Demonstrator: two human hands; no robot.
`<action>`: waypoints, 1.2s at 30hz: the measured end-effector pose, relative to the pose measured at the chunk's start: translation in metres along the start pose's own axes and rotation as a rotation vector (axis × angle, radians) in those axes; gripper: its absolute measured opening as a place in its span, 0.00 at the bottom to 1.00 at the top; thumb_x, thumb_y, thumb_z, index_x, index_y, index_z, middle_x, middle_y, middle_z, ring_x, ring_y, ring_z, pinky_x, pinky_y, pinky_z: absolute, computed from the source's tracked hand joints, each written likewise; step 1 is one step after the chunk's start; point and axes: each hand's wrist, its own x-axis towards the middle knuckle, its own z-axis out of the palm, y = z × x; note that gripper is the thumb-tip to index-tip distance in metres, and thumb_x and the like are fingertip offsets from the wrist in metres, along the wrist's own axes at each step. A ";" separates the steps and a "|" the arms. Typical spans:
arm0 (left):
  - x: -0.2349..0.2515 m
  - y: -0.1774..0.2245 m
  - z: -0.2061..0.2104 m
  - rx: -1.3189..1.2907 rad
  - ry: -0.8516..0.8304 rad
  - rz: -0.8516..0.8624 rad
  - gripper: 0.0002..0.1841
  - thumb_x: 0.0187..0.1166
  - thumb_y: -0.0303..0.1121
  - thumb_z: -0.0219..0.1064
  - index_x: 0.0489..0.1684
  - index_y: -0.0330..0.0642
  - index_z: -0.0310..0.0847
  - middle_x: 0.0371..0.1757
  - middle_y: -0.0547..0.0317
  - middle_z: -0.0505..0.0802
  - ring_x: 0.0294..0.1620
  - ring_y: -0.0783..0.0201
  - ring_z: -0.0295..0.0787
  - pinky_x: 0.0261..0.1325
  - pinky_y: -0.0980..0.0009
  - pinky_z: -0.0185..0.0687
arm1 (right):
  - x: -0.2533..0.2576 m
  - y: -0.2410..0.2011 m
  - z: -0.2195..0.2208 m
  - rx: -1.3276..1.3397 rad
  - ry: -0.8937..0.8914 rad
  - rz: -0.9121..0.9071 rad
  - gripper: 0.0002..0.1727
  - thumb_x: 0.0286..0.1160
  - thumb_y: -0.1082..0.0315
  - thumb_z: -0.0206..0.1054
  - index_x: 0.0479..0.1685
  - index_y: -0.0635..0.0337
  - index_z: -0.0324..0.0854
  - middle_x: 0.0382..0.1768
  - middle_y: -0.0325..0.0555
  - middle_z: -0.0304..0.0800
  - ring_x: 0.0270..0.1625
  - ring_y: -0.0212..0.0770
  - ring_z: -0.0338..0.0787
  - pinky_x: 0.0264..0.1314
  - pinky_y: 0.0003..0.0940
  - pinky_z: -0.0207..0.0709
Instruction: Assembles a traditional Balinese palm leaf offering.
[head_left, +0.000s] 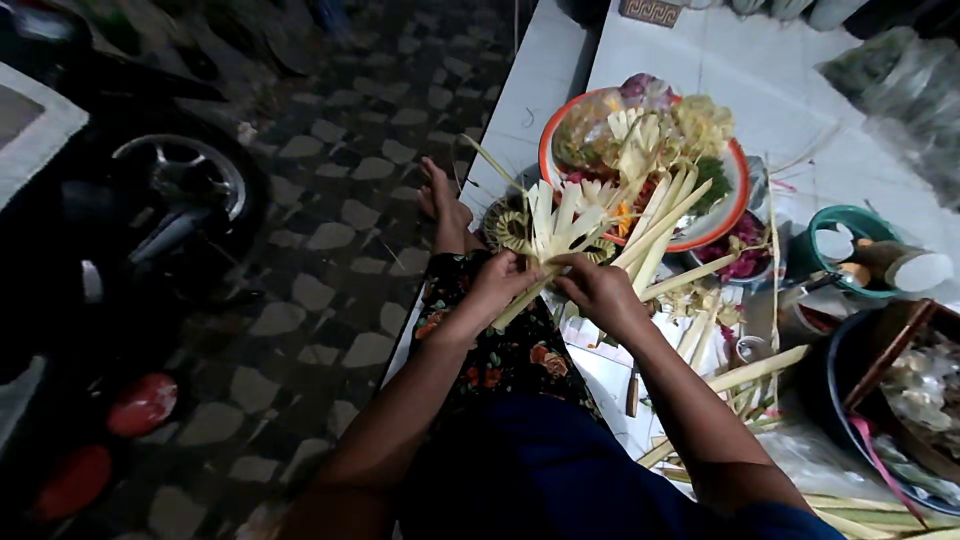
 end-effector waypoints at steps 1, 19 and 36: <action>0.000 0.001 -0.001 0.019 -0.022 -0.004 0.19 0.80 0.29 0.71 0.66 0.35 0.76 0.51 0.51 0.92 0.45 0.65 0.90 0.50 0.67 0.88 | 0.003 0.002 0.003 0.024 -0.037 0.021 0.13 0.83 0.64 0.67 0.63 0.52 0.86 0.31 0.40 0.95 0.25 0.40 0.91 0.31 0.46 0.88; -0.009 -0.069 0.037 -0.149 0.268 0.211 0.29 0.91 0.42 0.53 0.89 0.42 0.57 0.78 0.51 0.81 0.77 0.57 0.79 0.81 0.54 0.75 | 0.031 0.007 0.063 0.778 0.275 0.349 0.10 0.87 0.66 0.64 0.54 0.63 0.83 0.32 0.45 0.95 0.16 0.32 0.81 0.19 0.27 0.75; 0.004 -0.057 0.033 -0.482 0.300 0.254 0.30 0.96 0.47 0.27 0.77 0.44 0.71 0.78 0.55 0.82 0.71 0.60 0.84 0.68 0.58 0.84 | 0.011 -0.014 0.088 0.820 0.014 0.397 0.16 0.90 0.60 0.60 0.55 0.65 0.82 0.26 0.47 0.86 0.17 0.35 0.79 0.22 0.32 0.78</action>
